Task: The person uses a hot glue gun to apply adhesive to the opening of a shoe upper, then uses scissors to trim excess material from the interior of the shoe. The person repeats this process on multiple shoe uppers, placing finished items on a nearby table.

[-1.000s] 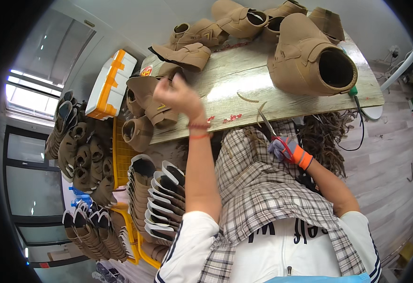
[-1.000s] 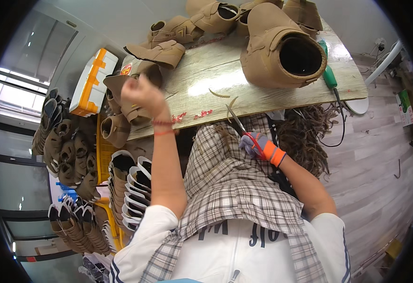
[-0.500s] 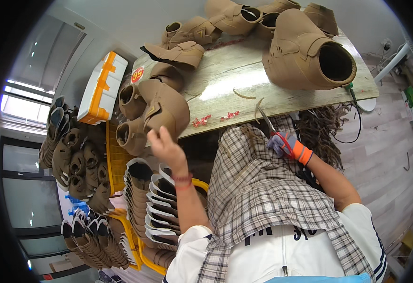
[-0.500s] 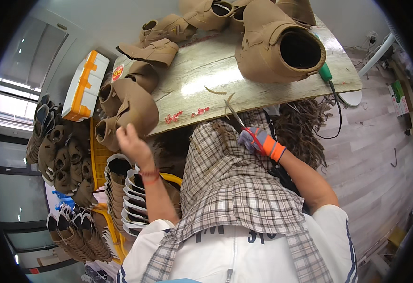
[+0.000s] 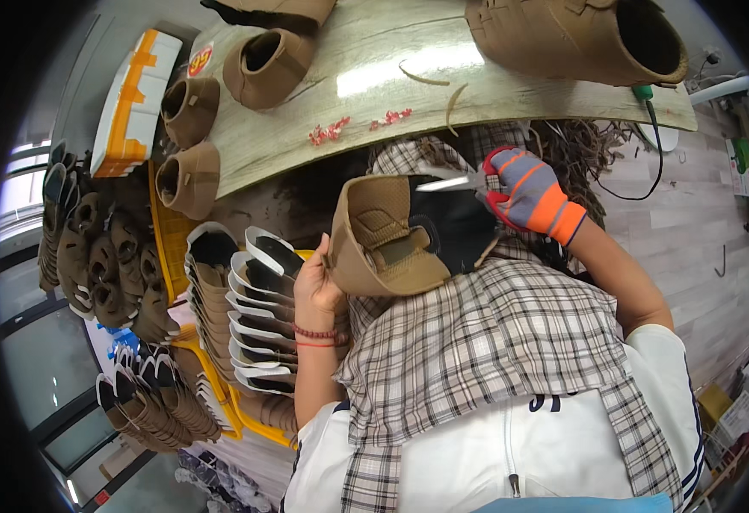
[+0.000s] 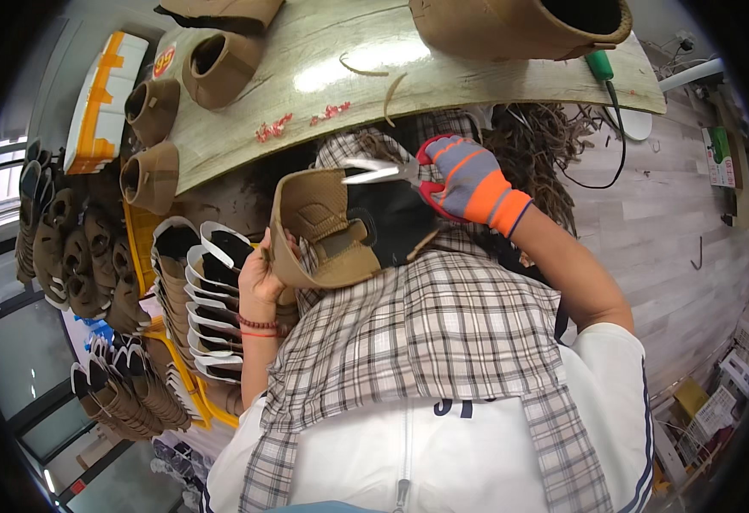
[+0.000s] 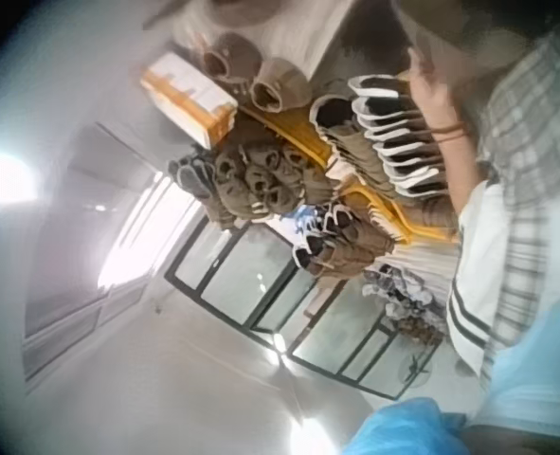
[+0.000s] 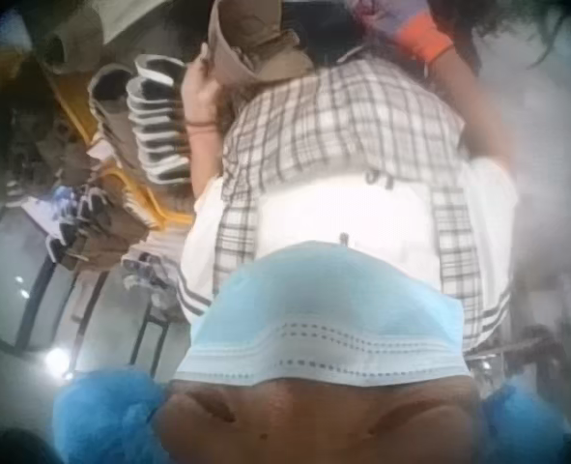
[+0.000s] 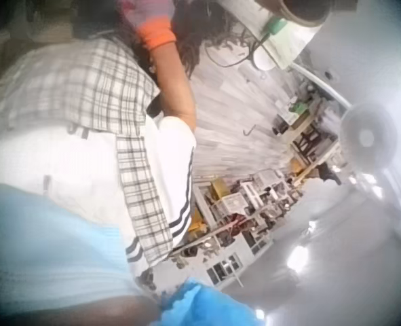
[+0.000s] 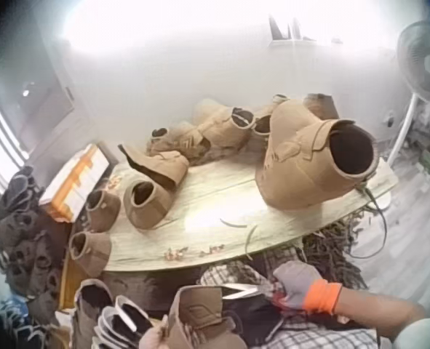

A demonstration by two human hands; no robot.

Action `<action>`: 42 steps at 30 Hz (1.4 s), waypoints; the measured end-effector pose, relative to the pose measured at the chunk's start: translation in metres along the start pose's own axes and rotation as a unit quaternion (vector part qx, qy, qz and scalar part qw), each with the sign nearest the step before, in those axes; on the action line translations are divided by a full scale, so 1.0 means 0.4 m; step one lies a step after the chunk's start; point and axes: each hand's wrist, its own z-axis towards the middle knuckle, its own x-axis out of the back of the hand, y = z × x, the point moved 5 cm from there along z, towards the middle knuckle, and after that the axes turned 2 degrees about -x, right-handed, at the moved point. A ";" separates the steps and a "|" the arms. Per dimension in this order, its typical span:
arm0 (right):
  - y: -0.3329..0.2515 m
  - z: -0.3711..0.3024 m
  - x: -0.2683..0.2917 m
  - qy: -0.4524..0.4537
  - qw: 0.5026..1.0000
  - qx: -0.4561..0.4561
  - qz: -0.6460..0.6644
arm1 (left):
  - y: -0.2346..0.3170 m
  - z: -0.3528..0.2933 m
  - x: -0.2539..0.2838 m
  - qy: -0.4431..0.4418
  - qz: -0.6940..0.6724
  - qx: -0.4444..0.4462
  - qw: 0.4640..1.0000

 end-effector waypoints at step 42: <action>-0.082 0.048 -0.064 -0.041 0.983 0.134 -0.122 | -0.037 0.054 0.167 0.127 0.295 -0.273 0.907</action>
